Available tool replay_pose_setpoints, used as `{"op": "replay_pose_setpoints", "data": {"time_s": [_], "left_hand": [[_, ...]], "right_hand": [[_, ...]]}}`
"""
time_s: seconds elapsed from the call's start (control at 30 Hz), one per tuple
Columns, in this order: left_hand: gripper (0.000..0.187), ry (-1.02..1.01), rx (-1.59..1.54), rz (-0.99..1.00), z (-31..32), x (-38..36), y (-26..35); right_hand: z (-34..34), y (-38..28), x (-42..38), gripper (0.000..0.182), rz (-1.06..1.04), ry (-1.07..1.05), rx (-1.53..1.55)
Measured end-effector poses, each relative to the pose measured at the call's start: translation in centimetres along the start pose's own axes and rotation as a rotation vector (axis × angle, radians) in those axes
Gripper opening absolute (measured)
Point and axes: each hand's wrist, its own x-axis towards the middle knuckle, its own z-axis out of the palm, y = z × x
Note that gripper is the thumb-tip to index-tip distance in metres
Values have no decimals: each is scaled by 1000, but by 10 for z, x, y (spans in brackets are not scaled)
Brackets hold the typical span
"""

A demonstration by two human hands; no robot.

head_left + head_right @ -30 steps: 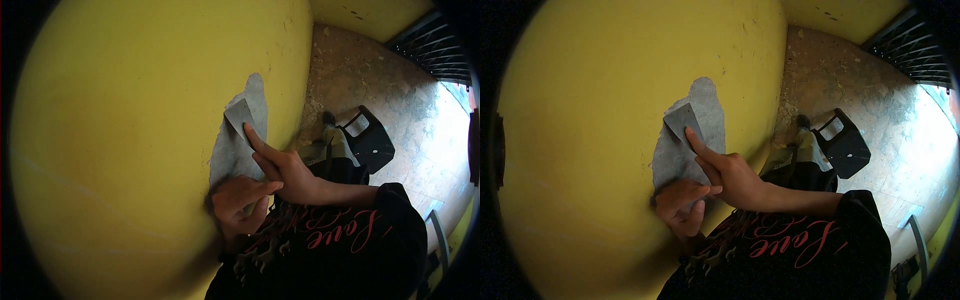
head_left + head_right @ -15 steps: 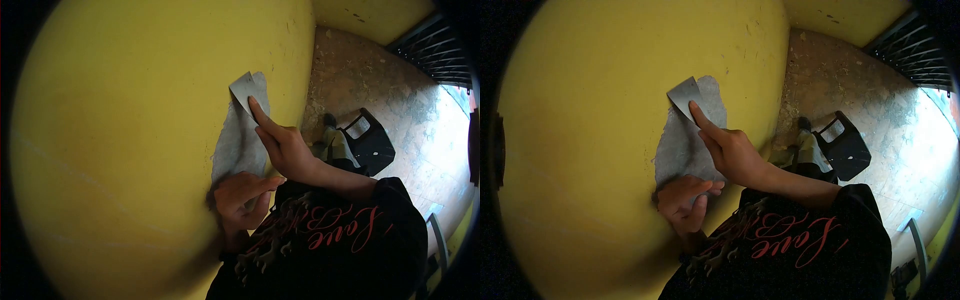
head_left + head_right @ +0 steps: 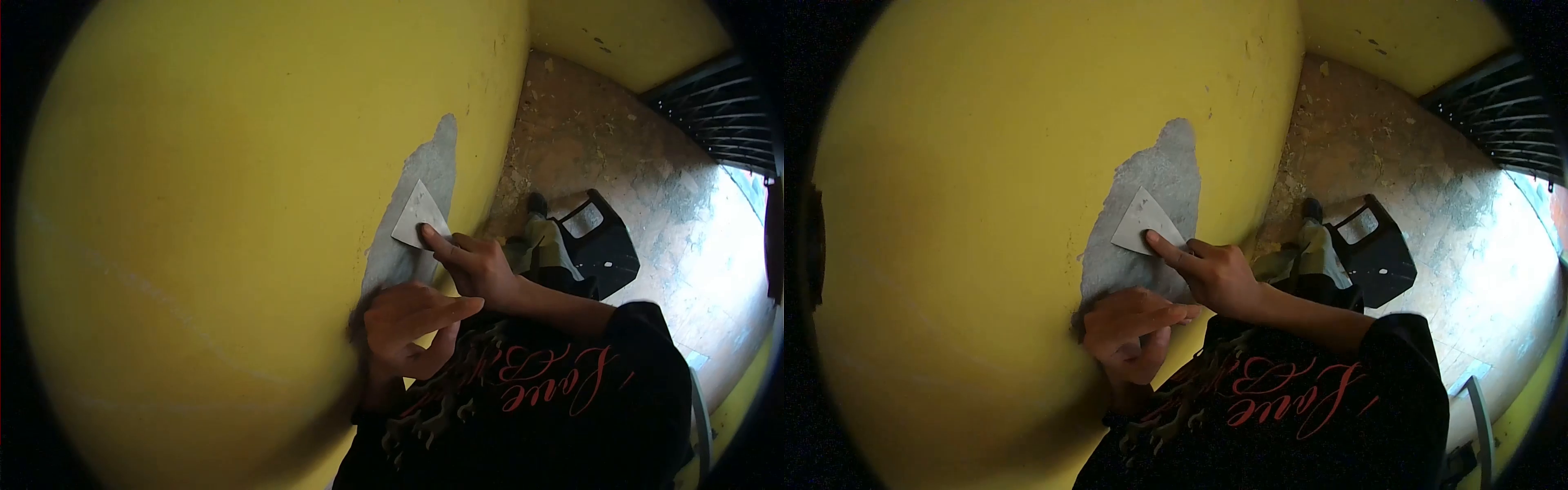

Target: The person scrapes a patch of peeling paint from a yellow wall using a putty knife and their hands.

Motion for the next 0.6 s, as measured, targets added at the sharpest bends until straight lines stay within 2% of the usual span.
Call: {"op": "replay_pose_setpoints", "data": {"time_s": [0.1, 0.2, 0.3, 0.6], "left_hand": [[44, -18, 8, -21, 0, 0, 2], [43, -40, -24, -13, -3, -2, 1], [43, -12, -28, -4, -1, -1, -2], [41, 4, 4, -16, 2, -6, -3]], "right_hand": [[-5, -9, 28, 73, -23, 87, 53], [-10, -27, 40, 74, -36, 49, 45], [7, 0, -4, 73, -19, 47, 52], [-3, -2, 14, 70, -27, 26, 63]]}}
